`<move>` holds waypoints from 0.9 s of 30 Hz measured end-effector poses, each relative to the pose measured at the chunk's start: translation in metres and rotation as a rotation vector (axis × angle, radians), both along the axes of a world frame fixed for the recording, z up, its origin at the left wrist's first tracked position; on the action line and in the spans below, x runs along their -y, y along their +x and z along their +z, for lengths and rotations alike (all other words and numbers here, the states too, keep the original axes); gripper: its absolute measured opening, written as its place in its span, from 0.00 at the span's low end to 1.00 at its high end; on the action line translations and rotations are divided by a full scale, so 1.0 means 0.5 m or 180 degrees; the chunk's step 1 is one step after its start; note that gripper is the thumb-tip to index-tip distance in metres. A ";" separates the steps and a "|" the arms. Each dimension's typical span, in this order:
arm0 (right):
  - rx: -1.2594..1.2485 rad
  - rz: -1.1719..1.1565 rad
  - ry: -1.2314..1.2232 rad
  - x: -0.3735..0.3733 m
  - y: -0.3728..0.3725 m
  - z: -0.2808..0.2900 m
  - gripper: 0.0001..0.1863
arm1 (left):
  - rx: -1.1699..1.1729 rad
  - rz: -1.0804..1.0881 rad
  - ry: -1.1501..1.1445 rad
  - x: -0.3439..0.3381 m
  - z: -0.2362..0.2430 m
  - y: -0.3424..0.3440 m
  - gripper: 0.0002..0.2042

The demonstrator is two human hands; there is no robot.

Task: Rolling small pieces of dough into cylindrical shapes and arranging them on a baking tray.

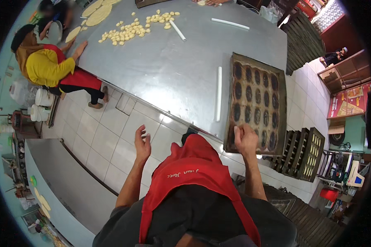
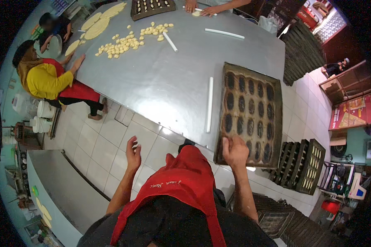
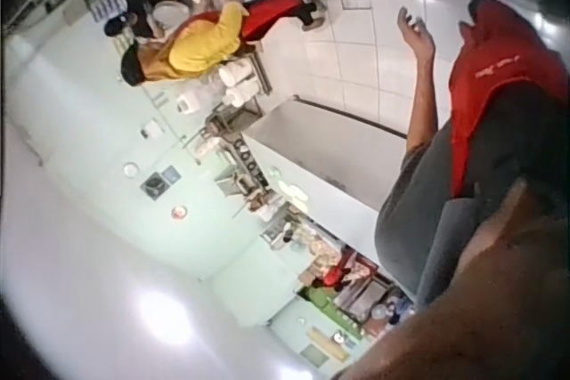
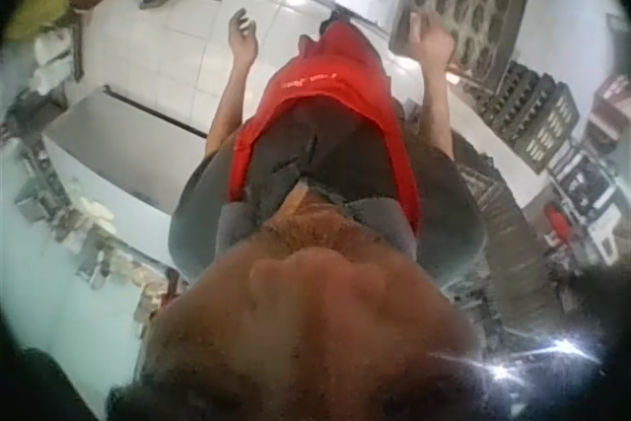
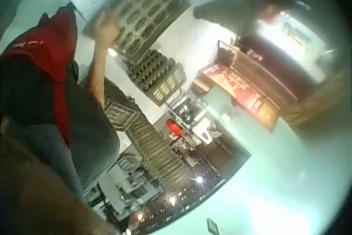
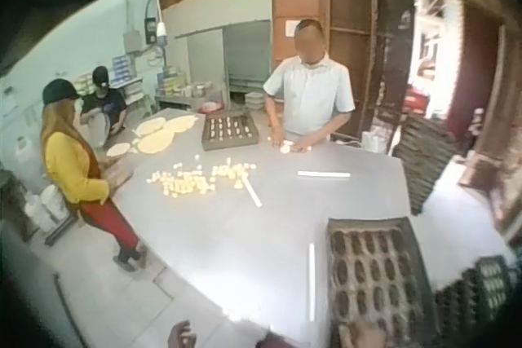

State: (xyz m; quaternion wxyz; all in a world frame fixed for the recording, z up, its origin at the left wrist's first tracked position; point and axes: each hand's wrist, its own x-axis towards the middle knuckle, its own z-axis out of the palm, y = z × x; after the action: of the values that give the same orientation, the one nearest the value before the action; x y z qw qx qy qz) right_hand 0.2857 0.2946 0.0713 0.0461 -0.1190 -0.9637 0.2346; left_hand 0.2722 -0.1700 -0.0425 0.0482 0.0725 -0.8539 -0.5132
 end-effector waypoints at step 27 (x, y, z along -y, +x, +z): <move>-0.0258 -0.1199 -0.0137 0.431 -0.350 -0.161 0.35 | 0.0235 -0.0858 0.0424 -0.047 0.089 -1.071 0.10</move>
State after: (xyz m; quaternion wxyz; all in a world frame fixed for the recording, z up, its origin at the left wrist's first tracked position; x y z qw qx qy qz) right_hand 0.1109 0.0793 -0.0092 0.1254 -0.2887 -0.9165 0.2469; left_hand -0.2633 -0.1466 0.0019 -0.0574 -0.0209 -0.8211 -0.5675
